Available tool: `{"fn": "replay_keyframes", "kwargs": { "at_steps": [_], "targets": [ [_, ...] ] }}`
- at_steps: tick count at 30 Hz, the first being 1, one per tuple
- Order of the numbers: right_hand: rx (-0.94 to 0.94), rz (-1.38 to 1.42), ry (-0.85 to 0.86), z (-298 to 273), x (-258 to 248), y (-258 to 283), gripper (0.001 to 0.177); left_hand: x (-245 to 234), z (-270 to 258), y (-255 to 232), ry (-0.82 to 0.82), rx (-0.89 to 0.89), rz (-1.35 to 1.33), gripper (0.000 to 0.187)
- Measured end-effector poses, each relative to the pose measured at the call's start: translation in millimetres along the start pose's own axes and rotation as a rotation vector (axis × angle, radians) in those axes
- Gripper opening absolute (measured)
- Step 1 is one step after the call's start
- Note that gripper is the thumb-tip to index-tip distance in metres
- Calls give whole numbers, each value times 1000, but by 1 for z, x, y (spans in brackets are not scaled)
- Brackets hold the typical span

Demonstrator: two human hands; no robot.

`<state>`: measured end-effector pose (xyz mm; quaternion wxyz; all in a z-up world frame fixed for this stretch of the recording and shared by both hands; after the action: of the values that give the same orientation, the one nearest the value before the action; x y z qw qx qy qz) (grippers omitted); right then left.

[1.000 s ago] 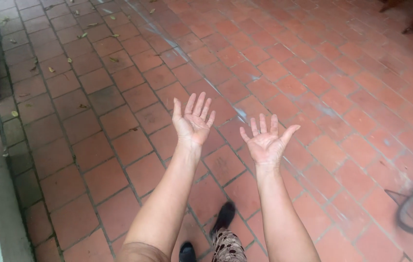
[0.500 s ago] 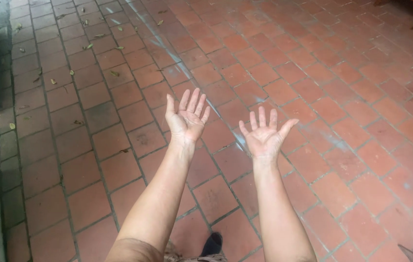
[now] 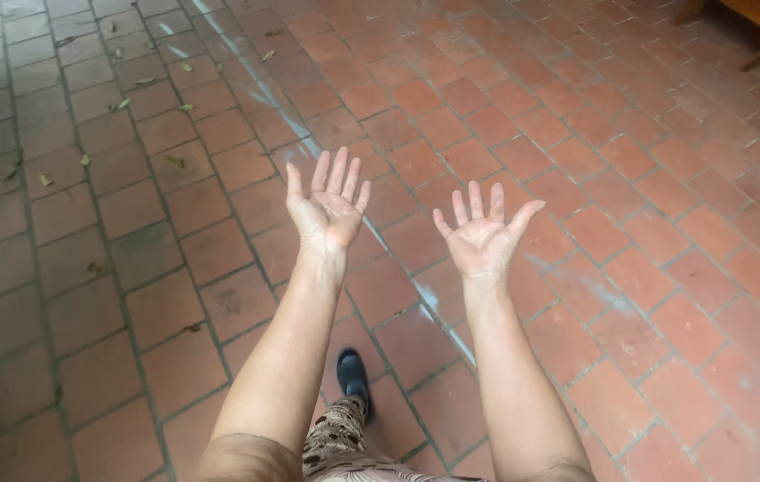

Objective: The recorder picks up and carries corrugated roofing sheets across an outdoor patio area.

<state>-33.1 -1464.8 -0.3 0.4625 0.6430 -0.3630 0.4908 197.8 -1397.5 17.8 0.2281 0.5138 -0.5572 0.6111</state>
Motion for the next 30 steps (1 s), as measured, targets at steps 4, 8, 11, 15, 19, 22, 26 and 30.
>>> {"fn": "replay_keyframes", "kwargs": {
  "at_steps": [4, 8, 11, 15, 19, 22, 26, 30],
  "targets": [
    [-17, -19, 16, 97, 23, -6, 126, 14, 97, -22, 15, 17, -24, 84],
    [-28, -39, 7, 180, 45, -14, 126, 36, 179, -39, -13, 33, -5, 83],
    [-22, -43, 0, 222, 50, -14, 126, 43, 229, -31, -33, 4, 9, 82],
    [-36, -19, -29, 288, 56, -13, 126, 59, 298, -25, -33, -30, 7, 82],
    [18, 1, -15, 368, 56, -14, 126, 67, 366, -20, -46, -2, 20, 83],
    [25, 12, -7, 432, 52, -1, 126, 83, 425, -9, -27, 23, 48, 84],
    [29, 12, 1, 513, 62, 31, 125, 120, 496, 8, -45, 31, 52, 85],
    [34, 4, 32, 588, 77, 58, 124, 158, 554, 20, -48, 62, 35, 85]
  ]
}}
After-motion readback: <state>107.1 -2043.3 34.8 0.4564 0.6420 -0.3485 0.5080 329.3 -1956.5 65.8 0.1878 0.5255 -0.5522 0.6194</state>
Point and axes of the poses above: each hand's wrist, its own z-axis towards the middle knuckle, its own x-axis out of the palm, y = z × x, the point moved 1 cm from there along z, towards the middle knuckle, and after that the axes turned 13 degrees about z, right-handed, at the moved point
